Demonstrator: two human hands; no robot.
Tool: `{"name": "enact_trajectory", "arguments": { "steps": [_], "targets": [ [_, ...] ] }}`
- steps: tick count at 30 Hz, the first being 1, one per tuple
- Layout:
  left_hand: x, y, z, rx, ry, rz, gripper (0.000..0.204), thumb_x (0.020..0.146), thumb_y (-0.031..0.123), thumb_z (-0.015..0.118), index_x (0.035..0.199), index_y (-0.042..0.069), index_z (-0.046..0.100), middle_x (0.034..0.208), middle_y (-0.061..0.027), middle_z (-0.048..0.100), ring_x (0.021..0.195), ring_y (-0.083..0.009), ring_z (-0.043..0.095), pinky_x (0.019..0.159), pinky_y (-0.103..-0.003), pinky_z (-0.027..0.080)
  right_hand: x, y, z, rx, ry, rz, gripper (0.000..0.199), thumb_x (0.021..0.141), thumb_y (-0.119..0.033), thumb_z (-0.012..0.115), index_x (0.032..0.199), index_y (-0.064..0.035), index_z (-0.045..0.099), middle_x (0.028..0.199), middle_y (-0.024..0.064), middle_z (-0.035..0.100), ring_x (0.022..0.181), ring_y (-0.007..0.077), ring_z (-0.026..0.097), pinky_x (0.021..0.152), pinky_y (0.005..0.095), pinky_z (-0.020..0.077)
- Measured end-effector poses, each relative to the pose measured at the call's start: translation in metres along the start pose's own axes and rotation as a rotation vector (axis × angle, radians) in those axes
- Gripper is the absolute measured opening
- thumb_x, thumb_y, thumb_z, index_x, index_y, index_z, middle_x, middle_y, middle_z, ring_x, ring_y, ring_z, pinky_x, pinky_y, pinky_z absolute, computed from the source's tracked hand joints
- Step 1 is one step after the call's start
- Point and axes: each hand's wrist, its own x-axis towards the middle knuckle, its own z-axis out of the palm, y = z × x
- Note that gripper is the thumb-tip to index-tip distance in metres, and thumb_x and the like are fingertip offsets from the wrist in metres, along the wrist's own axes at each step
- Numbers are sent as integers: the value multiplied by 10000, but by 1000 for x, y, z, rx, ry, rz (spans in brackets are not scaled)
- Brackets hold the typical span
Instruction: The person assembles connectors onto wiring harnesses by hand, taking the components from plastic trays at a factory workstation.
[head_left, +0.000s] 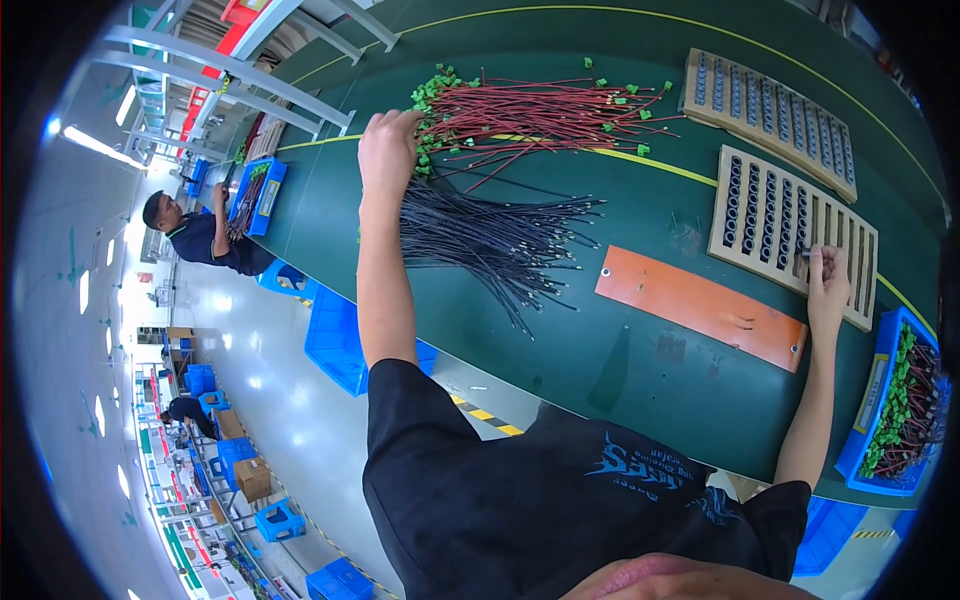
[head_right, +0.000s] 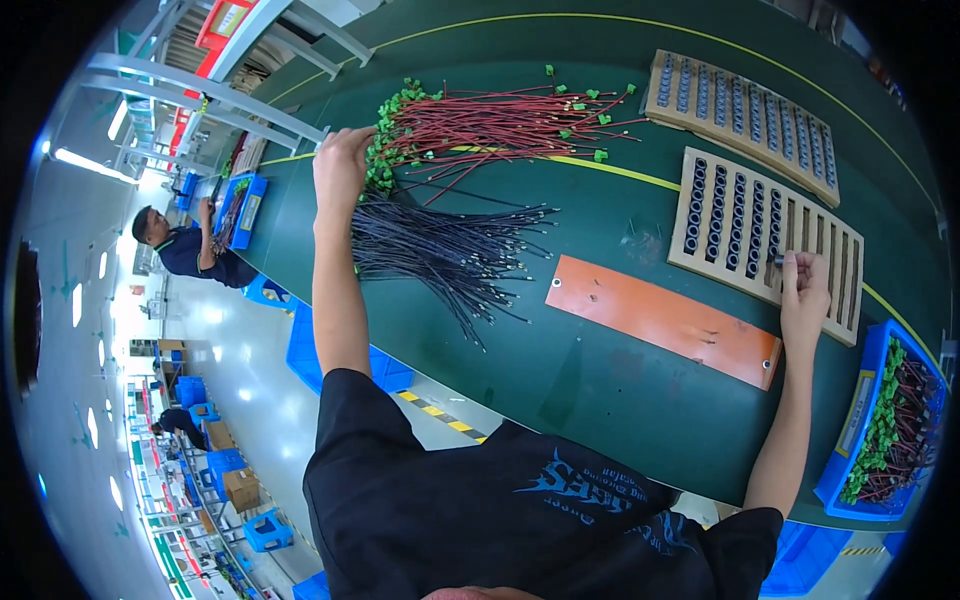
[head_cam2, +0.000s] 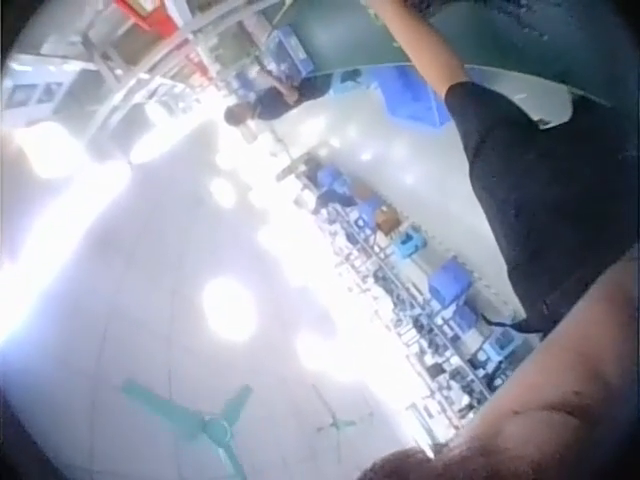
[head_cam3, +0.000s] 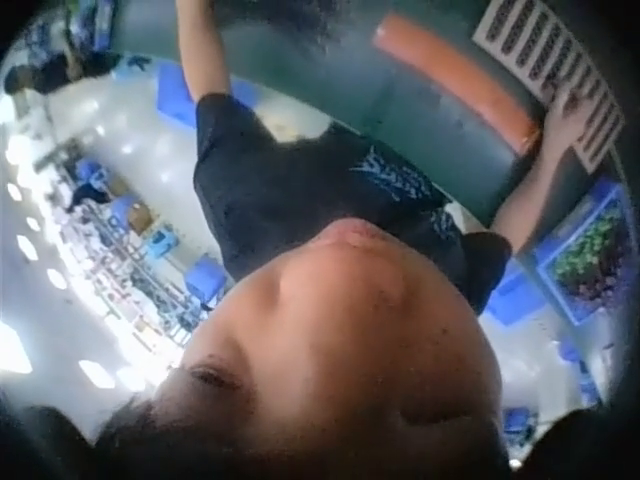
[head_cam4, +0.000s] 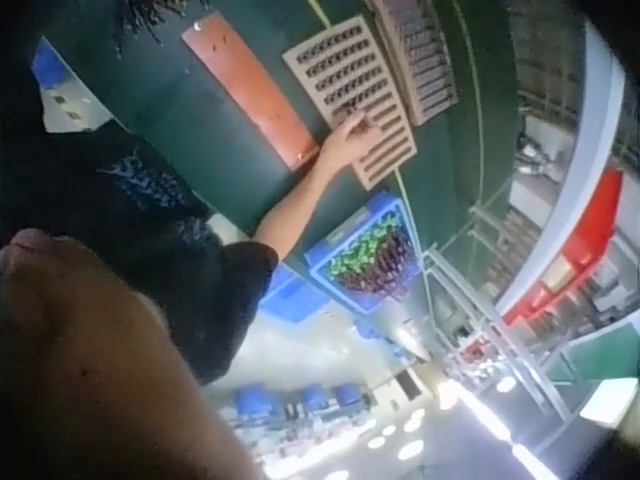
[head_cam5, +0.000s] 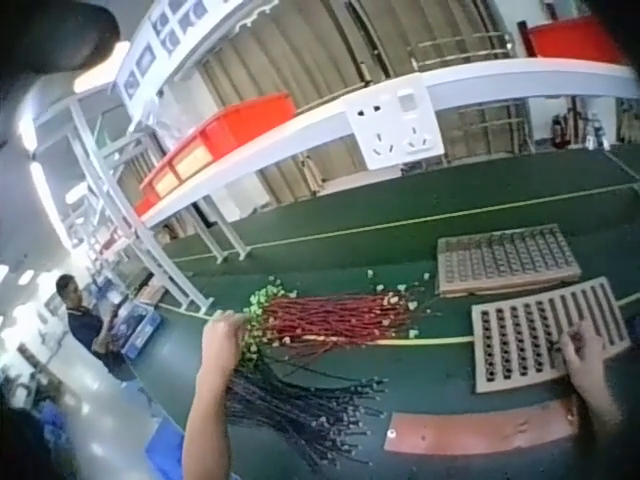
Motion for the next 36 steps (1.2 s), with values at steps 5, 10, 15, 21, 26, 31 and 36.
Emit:
{"name": "enact_trajectory", "arguments": {
  "steps": [5, 10, 15, 21, 26, 31, 36],
  "targets": [
    [0, 29, 25, -212, -125, 389, 291, 765, -10, 620, 1001, 96, 753, 855, -90, 640, 891, -298, 646, 742, -430, 551, 2, 0, 3, 18, 23, -71, 193, 1019, -190, 620, 1016, 1, 589, 798, 4, 582, 684, 41, 493, 621, 209, 417],
    [10, 71, 54, -311, -107, 384, 297, 813, 17, 627, 1072, 110, 737, 882, -86, 595, 814, -307, 651, 681, -431, 553, -1, -6, 1, -2, 11, -71, 189, 1014, -190, 623, 998, -4, 594, 775, 8, 579, 658, 47, 488, 592, 217, 415],
    [26, 85, 81, -305, -184, 506, 193, 807, 55, 677, 993, 75, 725, 909, -88, 575, 882, -293, 651, 724, -434, 548, -5, -17, -1, -31, -9, -51, 185, 1007, -185, 632, 964, -10, 590, 741, 1, 563, 624, 45, 475, 555, 224, 402],
    [41, 65, 80, -602, -173, 273, 104, 877, 107, 683, 940, 26, 664, 965, -148, 682, 902, -365, 670, 783, -435, 540, -6, -21, 2, -41, -57, -10, 185, 1018, -186, 615, 975, -7, 601, 754, -7, 567, 629, 43, 464, 573, 220, 404],
    [87, -14, 4, -637, 149, -80, 236, 1041, 213, 546, 1064, 52, 718, 836, -63, 688, 807, -135, 643, 759, -305, 509, -3, -11, 8, 53, -4, -70, 186, 1023, -188, 606, 1003, -4, 588, 753, -6, 563, 630, 44, 466, 566, 223, 401],
    [126, -75, -91, -1013, 431, -181, 294, 1072, 205, 514, 1175, -17, 679, 839, -34, 673, 771, -104, 600, 776, -264, 501, 6, -5, -4, 213, -87, 123, 162, 1036, -179, 575, 1034, -18, 577, 862, 36, 646, 641, 50, 500, 589, 196, 409],
    [114, 11, -140, -750, 291, -30, 257, 1070, 197, 512, 1135, 38, 704, 813, -16, 619, 698, -116, 554, 695, -241, 459, 11, -32, -12, 420, -21, 107, 158, 1034, -165, 548, 1106, -29, 583, 928, 43, 671, 643, 45, 512, 546, 190, 394]
  ]
}}
